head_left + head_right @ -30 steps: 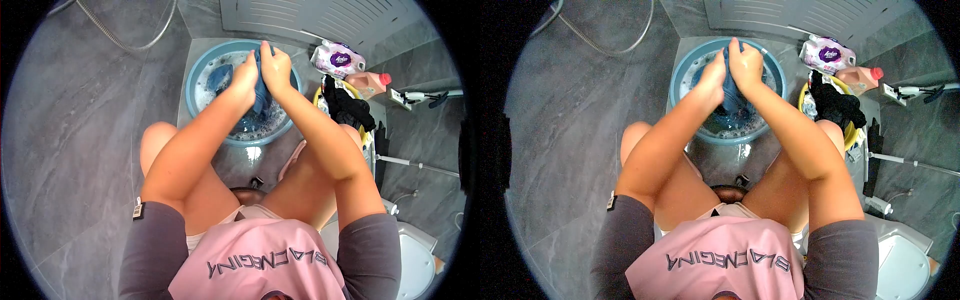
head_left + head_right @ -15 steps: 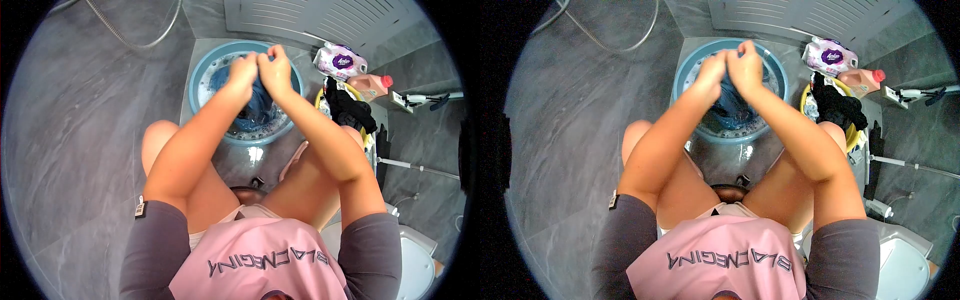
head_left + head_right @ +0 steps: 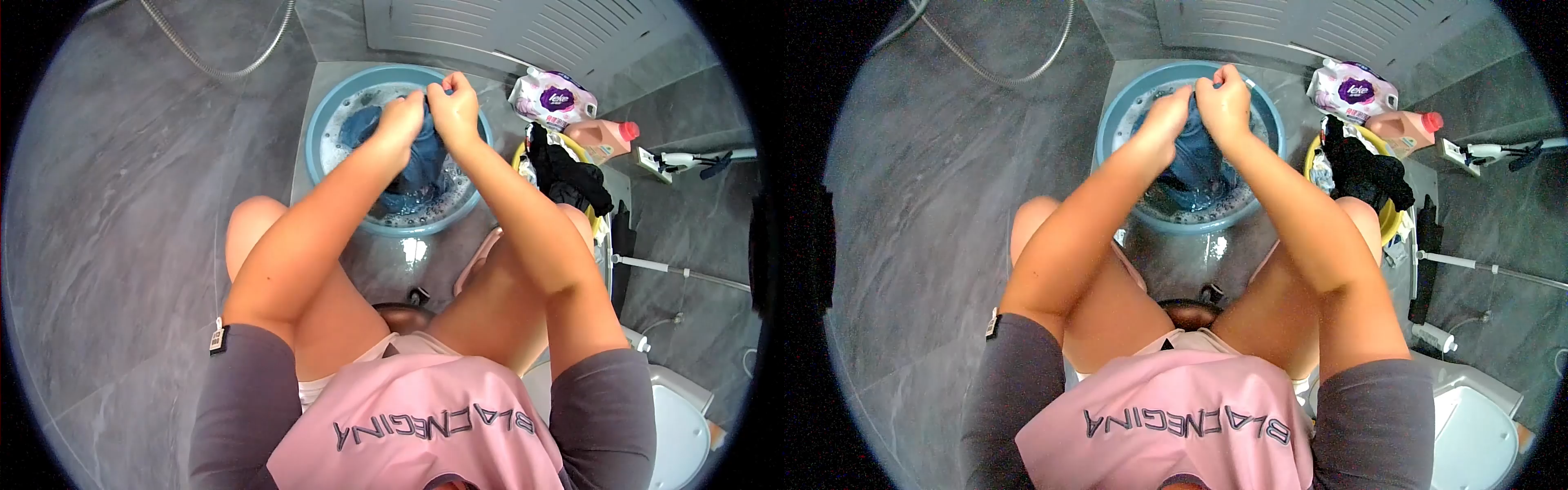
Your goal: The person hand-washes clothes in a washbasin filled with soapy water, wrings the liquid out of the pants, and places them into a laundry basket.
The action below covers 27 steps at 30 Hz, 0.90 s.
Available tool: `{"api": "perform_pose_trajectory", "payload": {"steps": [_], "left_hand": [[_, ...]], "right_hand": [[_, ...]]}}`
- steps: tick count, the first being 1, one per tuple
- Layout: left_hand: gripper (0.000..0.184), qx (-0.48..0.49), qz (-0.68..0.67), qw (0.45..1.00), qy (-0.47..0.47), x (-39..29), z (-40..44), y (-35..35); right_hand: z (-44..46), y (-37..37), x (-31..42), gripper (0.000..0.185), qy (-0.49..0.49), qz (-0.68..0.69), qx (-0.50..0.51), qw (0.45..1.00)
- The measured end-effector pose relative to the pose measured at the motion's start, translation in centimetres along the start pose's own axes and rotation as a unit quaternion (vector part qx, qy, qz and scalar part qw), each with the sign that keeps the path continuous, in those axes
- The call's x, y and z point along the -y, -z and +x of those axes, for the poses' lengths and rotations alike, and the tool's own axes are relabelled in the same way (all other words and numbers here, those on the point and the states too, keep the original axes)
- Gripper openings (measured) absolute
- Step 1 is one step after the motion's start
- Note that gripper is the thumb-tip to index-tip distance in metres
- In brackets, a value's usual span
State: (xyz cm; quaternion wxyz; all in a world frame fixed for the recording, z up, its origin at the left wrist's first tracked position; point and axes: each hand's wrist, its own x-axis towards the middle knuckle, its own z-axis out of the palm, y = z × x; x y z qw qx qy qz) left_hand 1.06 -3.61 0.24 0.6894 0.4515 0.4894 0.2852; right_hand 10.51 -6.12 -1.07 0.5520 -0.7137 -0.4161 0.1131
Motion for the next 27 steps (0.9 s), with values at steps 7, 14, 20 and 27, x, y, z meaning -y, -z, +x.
{"api": "perform_pose_trajectory", "payload": {"steps": [7,14,20,27], "left_hand": [[0.041,-0.065,-0.089,0.994,0.024,-2.6,1.3,2.4],[0.043,-0.077,0.040,0.996,-0.017,-0.3,-2.1,-1.0],[0.053,-0.281,0.110,0.950,-0.074,-1.2,3.2,2.8],[0.049,-0.162,0.132,0.971,-0.116,0.9,-1.4,-1.5]], "right_hand": [[-4.5,-0.2,5.3,0.014,0.117,0.041,0.086,0.989],[0.5,-1.1,-0.8,0.017,-0.045,-0.029,-0.054,0.997],[-6.0,-1.1,4.9,0.009,0.105,0.034,0.038,0.993],[-0.1,-0.1,0.2,0.016,-0.007,0.016,-0.019,1.000]]}}
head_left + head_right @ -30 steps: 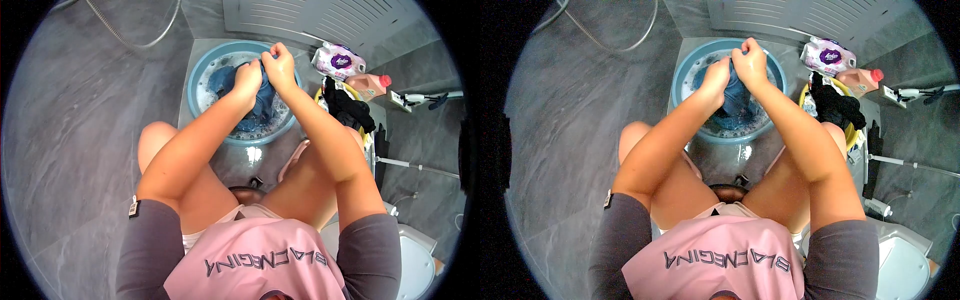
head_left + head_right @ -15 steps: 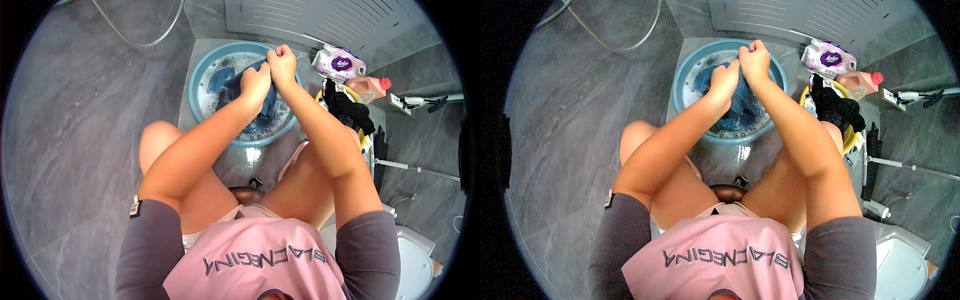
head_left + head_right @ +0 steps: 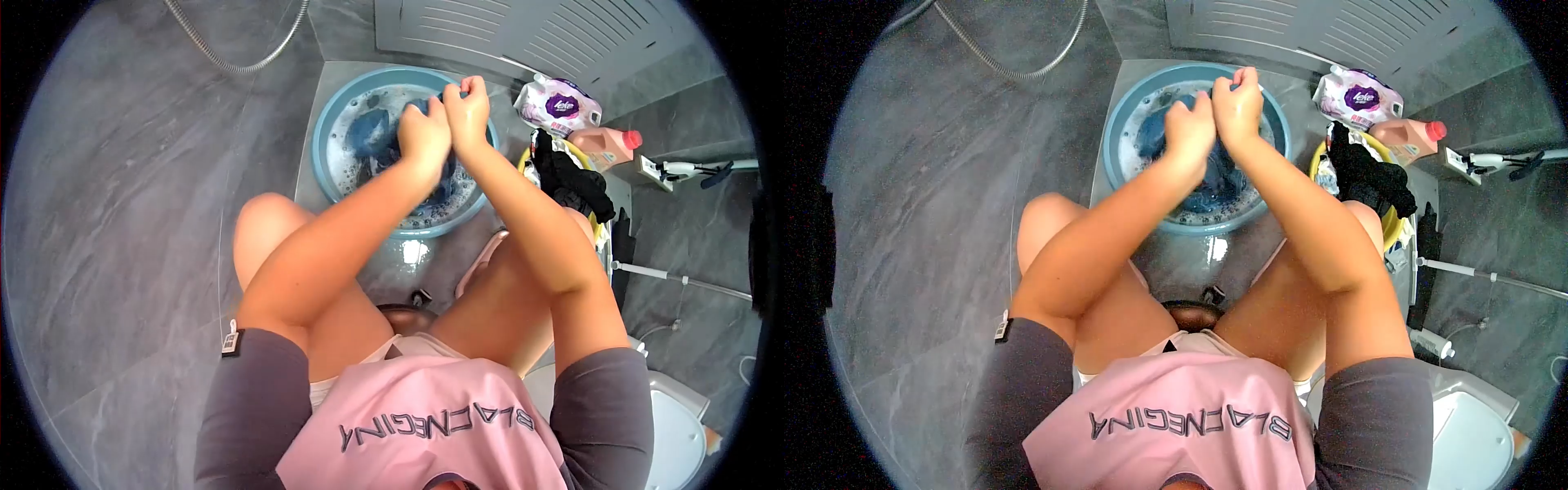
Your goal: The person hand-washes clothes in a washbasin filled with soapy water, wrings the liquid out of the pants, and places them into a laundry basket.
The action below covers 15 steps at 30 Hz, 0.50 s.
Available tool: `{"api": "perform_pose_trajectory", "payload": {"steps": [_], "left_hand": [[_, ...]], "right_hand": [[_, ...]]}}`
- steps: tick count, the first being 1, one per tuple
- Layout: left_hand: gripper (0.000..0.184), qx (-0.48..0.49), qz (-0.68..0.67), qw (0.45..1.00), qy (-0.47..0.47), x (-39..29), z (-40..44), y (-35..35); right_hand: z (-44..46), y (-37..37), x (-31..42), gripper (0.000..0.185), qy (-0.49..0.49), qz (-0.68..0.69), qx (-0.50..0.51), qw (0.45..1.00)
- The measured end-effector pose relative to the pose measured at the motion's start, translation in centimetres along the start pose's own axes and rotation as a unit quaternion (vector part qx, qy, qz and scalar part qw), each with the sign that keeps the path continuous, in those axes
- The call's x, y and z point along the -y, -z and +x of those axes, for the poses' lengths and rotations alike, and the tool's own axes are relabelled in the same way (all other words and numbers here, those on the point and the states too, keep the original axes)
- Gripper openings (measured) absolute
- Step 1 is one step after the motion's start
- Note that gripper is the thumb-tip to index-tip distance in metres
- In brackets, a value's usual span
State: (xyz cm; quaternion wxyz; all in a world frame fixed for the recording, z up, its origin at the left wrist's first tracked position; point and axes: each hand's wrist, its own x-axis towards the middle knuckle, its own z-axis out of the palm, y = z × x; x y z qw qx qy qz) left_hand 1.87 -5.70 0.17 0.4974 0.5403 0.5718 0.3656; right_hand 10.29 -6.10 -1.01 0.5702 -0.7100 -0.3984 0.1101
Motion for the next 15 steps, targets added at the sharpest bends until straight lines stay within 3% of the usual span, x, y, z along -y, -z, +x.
{"api": "perform_pose_trajectory", "payload": {"steps": [4,6,8,10,11,12,15], "left_hand": [[0.051,-0.048,-0.190,0.974,0.114,0.9,5.1,1.8],[0.052,-0.077,-0.063,0.989,0.106,-1.2,5.1,3.4],[0.052,-0.078,-0.067,0.990,0.101,0.9,5.7,2.2],[0.053,-0.019,-0.146,0.984,0.097,0.6,2.3,1.3],[0.051,0.019,-0.072,0.993,0.094,-0.3,0.0,1.0],[0.050,0.055,0.004,0.994,0.090,-0.9,-1.6,0.4],[0.051,0.085,-0.068,0.989,0.103,-1.1,-0.4,0.8]], "right_hand": [[-4.3,-1.0,3.8,0.014,0.088,-0.012,0.017,0.996],[-6.2,-0.6,5.6,0.011,0.102,0.023,0.090,0.990],[-5.4,-0.7,4.5,0.010,0.106,0.036,0.070,0.991],[-2.8,-0.3,2.6,0.011,0.097,0.020,0.031,0.995],[-0.8,-0.4,0.7,0.014,0.119,0.004,-0.022,0.993],[0.4,0.4,0.4,0.015,0.040,-0.019,-0.008,0.999],[-0.4,0.1,0.5,0.016,-0.001,-0.017,-0.027,0.999]]}}
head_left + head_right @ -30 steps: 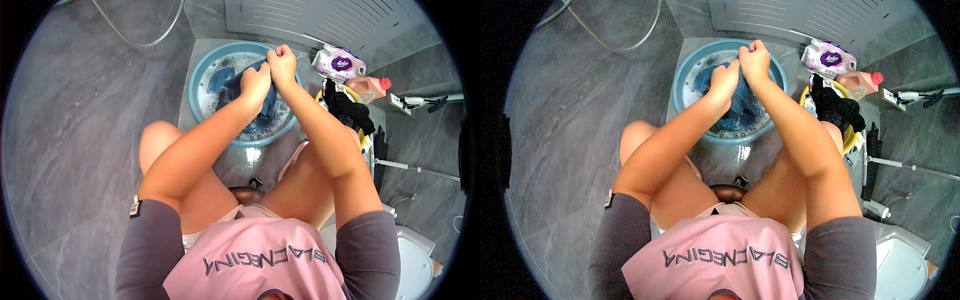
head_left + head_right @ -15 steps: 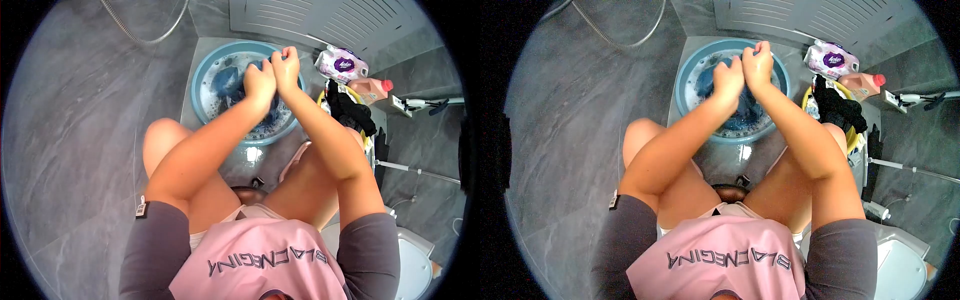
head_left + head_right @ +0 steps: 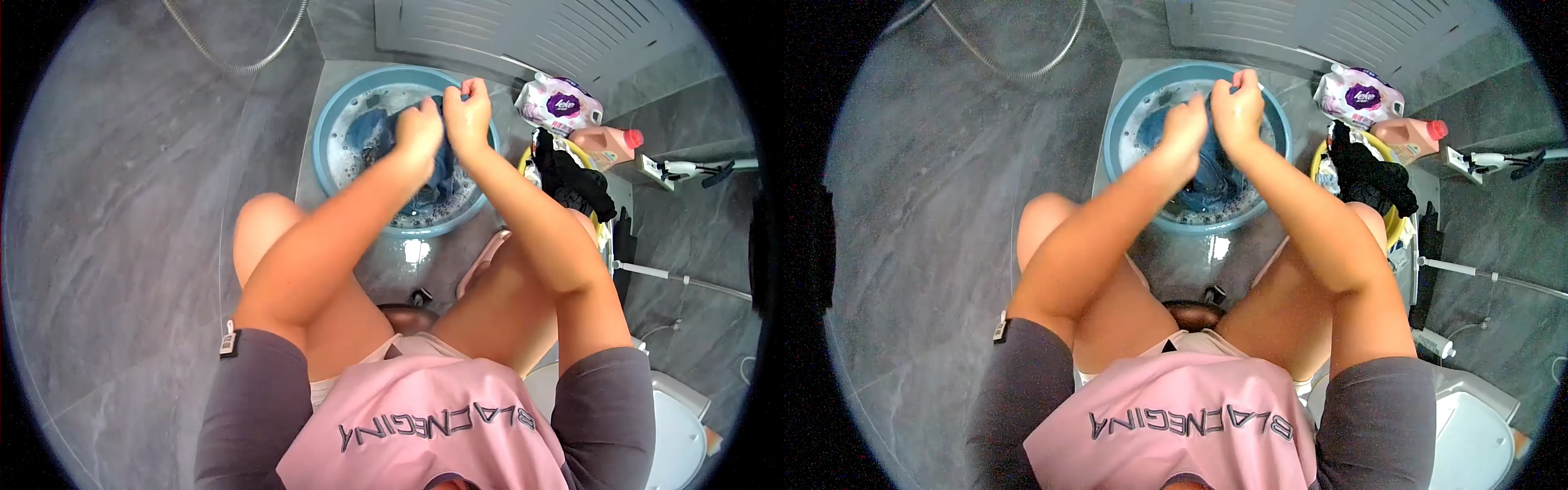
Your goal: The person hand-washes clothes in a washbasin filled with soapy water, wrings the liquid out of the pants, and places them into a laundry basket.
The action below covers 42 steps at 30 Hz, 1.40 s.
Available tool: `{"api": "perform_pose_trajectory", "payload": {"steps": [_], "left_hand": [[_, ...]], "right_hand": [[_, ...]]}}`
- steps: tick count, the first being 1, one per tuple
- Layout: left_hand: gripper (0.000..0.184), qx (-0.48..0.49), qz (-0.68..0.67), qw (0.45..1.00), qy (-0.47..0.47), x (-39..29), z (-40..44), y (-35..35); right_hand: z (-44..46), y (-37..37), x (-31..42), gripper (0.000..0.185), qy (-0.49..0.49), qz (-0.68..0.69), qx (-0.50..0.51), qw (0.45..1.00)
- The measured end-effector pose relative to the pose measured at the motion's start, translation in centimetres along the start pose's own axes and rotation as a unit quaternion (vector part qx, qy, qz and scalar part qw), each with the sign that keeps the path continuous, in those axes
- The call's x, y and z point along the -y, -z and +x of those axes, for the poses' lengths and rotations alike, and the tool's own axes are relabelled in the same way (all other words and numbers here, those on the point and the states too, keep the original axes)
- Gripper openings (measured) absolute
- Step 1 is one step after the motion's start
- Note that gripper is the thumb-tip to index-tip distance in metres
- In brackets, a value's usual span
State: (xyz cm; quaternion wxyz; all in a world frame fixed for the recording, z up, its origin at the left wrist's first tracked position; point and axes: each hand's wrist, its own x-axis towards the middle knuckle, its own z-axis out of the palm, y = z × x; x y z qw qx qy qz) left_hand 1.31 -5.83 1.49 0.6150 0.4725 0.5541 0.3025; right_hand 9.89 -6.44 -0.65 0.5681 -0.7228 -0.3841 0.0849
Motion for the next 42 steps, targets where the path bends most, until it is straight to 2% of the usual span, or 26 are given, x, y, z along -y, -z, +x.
{"api": "perform_pose_trajectory", "payload": {"steps": [1,2,3,5,7,10,11,13,15,17,18,19,21,23,25,26,28,29,31,33,35,37,38,39,41,42], "left_hand": [[0.051,0.014,-0.048,0.999,0.021,-0.4,0.7,0.7],[0.050,0.008,-0.093,0.996,0.002,-0.8,1.4,1.6],[0.048,0.016,-0.161,0.986,0.051,-0.7,3.5,2.3],[0.049,0.006,-0.153,0.984,0.094,-3.1,1.9,3.4],[0.048,0.000,-0.251,0.963,0.100,-1.3,2.3,2.4],[0.047,-0.013,-0.045,0.999,0.024,1.0,-1.4,-0.8],[0.046,0.025,-0.024,0.999,-0.015,0.9,-2.2,-1.1],[0.044,0.023,-0.054,0.998,0.022,0.7,-1.0,-0.7],[0.043,-0.035,-0.115,0.993,-0.008,0.4,0.3,0.1],[0.042,-0.040,-0.202,0.978,0.045,-0.4,3.2,1.9],[0.042,-0.004,-0.212,0.977,0.034,-1.2,3.7,3.0],[0.044,-0.029,-0.136,0.988,0.066,-2.5,2.8,3.3],[0.045,-0.053,-0.207,0.976,0.040,-0.5,3.9,2.1],[0.044,-0.064,-0.082,0.995,-0.008,0.6,1.9,0.5],[0.045,0.012,0.046,0.998,-0.036,0.9,-1.3,-1.2],[0.045,0.008,0.045,0.998,-0.037,0.6,-1.2,-1.0],[0.044,-0.009,-0.090,0.995,-0.034,0.5,-0.1,-1.0],[0.042,-0.021,-0.049,0.998,-0.015,0.3,1.2,-0.1],[0.036,-0.027,-0.229,0.972,0.052,-0.8,3.6,2.1],[0.035,-0.013,-0.160,0.983,0.093,-3.0,3.0,3.7],[0.037,-0.035,-0.202,0.977,0.051,-0.6,4.4,2.4],[0.039,-0.044,-0.108,0.993,-0.009,0.9,2.7,0.7],[0.041,-0.006,-0.035,0.999,-0.024,1.6,1.3,-0.5],[0.041,-0.023,0.090,0.992,-0.085,1.5,-0.5,-1.3],[0.040,-0.027,0.097,0.991,-0.086,1.4,-0.7,-1.5],[0.040,-0.001,0.041,0.998,-0.054,1.9,1.0,-1.2]], "right_hand": [[-1.1,-0.1,0.9,0.016,0.007,0.009,0.004,1.000],[-2.5,-0.4,1.7,0.015,0.065,0.028,0.013,0.997],[-4.1,-0.1,3.0,0.013,0.111,0.041,0.052,0.992],[-6.1,0.3,4.8,0.012,0.101,0.064,0.102,0.988],[-4.7,0.2,3.6,0.012,0.119,0.079,0.063,0.988],[0.6,0.1,-0.5,0.015,0.050,0.025,0.006,0.998],[1.5,0.2,-1.4,0.016,0.001,0.013,0.006,1.000],[0.4,-0.2,-0.7,0.017,-0.029,0.002,-0.004,1.000],[-1.3,-0.7,0.4,0.017,-0.003,0.006,-0.019,1.000],[-4.0,-0.4,3.1,0.015,0.070,0.031,0.032,0.997],[-5.2,-0.2,4.1,0.014,0.079,0.051,0.058,0.994],[-5.8,-0.1,4.7,0.013,0.086,0.071,0.084,0.990],[-4.3,-0.4,3.5,0.011,0.120,0.071,0.051,0.989],[-1.0,-0.5,1.0,0.014,0.110,0.043,0.023,0.993],[2.2,-0.3,-0.7,0.015,-0.049,0.078,0.009,0.996],[2.4,-0.3,-1.2,0.015,-0.075,0.076,0.021,0.994],[1.1,-0.9,-0.1,0.016,-0.070,0.060,0.006,0.996],[0.0,-1.2,0.5,0.016,-0.064,0.043,-0.014,0.997],[-2.9,-0.9,2.9,0.018,0.074,0.050,0.036,0.995],[-5.3,-0.2,5.4,0.017,0.078,0.079,0.095,0.989],[-3.9,-0.5,3.6,0.016,0.094,0.092,0.067,0.989],[-0.7,-0.8,1.1,0.016,0.071,0.062,0.020,0.995],[1.4,-0.7,-0.4,0.016,0.010,0.071,0.006,0.997],[2.4,-0.6,-1.3,0.016,-0.052,0.081,-0.007,0.995],[1.7,-1.4,-1.5,0.017,-0.068,0.071,-0.030,0.995],[1.4,-1.6,-1.5,0.018,-0.083,0.059,-0.054,0.993]]}}
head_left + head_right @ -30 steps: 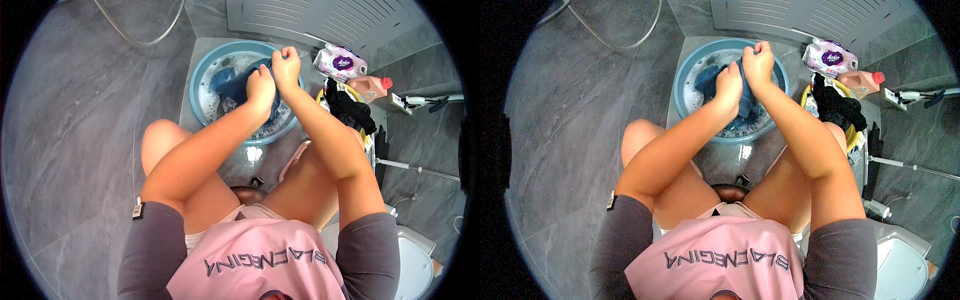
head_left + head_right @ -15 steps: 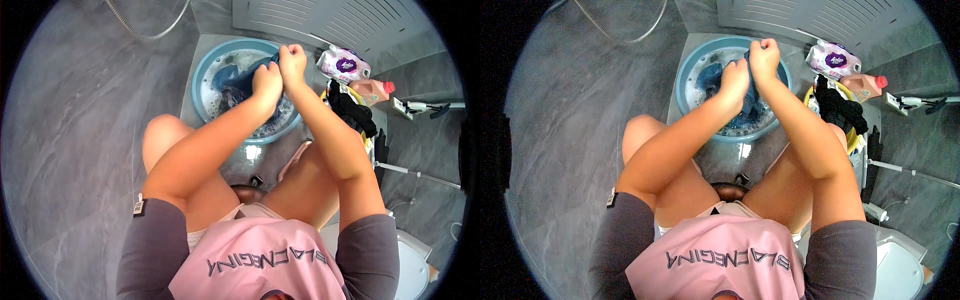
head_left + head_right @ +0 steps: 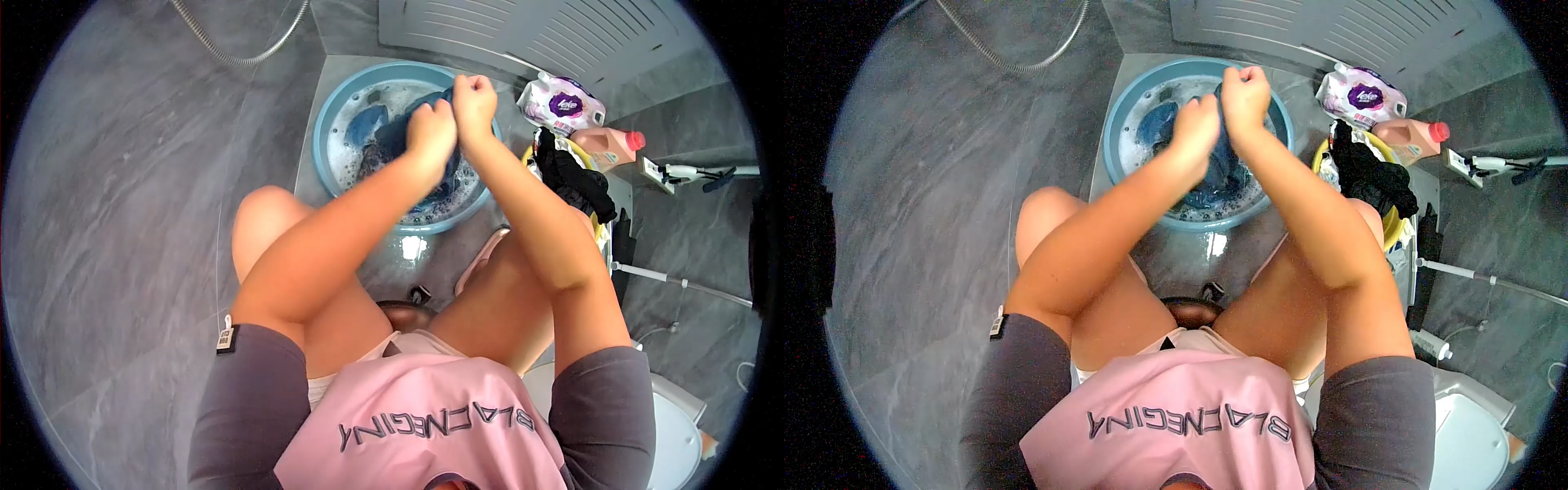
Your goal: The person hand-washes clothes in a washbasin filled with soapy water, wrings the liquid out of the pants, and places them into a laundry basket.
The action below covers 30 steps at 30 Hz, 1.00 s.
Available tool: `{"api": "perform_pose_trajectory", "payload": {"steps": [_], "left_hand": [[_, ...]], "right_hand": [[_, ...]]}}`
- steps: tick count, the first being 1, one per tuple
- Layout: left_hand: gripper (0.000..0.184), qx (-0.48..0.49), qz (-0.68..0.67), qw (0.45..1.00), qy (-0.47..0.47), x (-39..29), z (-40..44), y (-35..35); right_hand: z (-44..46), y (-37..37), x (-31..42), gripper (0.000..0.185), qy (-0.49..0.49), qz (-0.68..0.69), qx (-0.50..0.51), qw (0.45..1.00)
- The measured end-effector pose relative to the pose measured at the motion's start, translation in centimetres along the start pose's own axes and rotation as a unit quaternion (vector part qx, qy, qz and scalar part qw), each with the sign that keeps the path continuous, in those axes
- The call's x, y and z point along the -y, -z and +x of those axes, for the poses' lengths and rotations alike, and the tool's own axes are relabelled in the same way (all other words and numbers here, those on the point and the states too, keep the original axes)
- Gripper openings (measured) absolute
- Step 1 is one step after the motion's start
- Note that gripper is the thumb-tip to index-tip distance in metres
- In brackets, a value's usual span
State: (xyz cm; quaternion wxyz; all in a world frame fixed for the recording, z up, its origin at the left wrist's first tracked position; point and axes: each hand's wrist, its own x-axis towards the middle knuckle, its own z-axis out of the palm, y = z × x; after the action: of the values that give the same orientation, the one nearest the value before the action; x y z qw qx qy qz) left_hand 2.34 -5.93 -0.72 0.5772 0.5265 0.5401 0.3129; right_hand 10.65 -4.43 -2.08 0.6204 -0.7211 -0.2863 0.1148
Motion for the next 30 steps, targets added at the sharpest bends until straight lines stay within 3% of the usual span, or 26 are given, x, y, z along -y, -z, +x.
{"api": "perform_pose_trajectory", "payload": {"steps": [2,3,6,9,11,14,15,17,19,21,23,25,27,30], "left_hand": [[0.039,0.012,-0.134,0.987,0.089,-2.3,0.3,2.5],[0.038,-0.033,-0.161,0.985,0.061,-1.6,2.4,3.1],[0.036,-0.038,-0.186,0.972,0.135,-3.3,3.1,4.9],[0.036,-0.038,-0.105,0.994,-0.006,-2.0,1.1,3.3],[0.037,0.027,-0.050,0.998,0.002,-1.1,-1.3,1.5],[0.040,-0.017,-0.001,1.000,0.002,-1.1,-2.0,0.0],[0.037,0.019,-0.043,0.999,0.018,-0.7,-0.5,0.8],[0.034,-0.026,-0.043,0.998,0.025,1.4,4.0,1.9],[0.031,-0.046,-0.180,0.981,0.059,-2.3,2.9,4.2],[0.031,-0.031,-0.185,0.978,0.087,-1.7,3.9,4.2],[0.033,-0.106,-0.121,0.987,-0.007,-1.0,3.3,2.9],[0.035,-0.004,-0.092,0.996,0.017,-1.0,1.7,2.1],[0.033,0.000,-0.023,1.000,-0.019,-0.8,-0.9,0.1],[0.032,-0.042,-0.017,0.999,0.011,0.6,0.6,0.4]], "right_hand": [[-2.4,0.0,1.2,0.019,0.031,-0.020,0.063,0.997],[-4.0,0.3,2.5,0.019,0.070,-0.017,0.100,0.992],[-7.3,0.9,4.7,0.016,0.128,0.037,0.134,0.982],[-4.1,1.2,2.8,0.016,0.125,0.042,0.127,0.983],[-0.8,0.7,0.7,0.016,0.048,0.031,0.057,0.997],[0.2,1.0,0.1,0.017,-0.058,0.043,0.023,0.997],[-0.6,0.5,-0.1,0.018,-0.055,0.037,0.014,0.998],[-3.6,0.6,1.8,0.018,0.061,-0.004,0.072,0.996],[-6.6,0.9,3.4,0.018,0.120,0.014,0.125,0.985],[-7.0,1.3,4.4,0.019,0.095,0.031,0.130,0.986],[-4.2,0.8,2.4,0.019,0.055,0.031,0.127,0.990],[-1.0,0.5,0.5,0.015,0.017,0.077,0.075,0.994],[1.0,0.7,-0.2,0.016,-0.073,0.099,0.018,0.992],[-1.2,-0.1,-0.6,0.021,-0.007,-0.012,0.048,0.999]]}}
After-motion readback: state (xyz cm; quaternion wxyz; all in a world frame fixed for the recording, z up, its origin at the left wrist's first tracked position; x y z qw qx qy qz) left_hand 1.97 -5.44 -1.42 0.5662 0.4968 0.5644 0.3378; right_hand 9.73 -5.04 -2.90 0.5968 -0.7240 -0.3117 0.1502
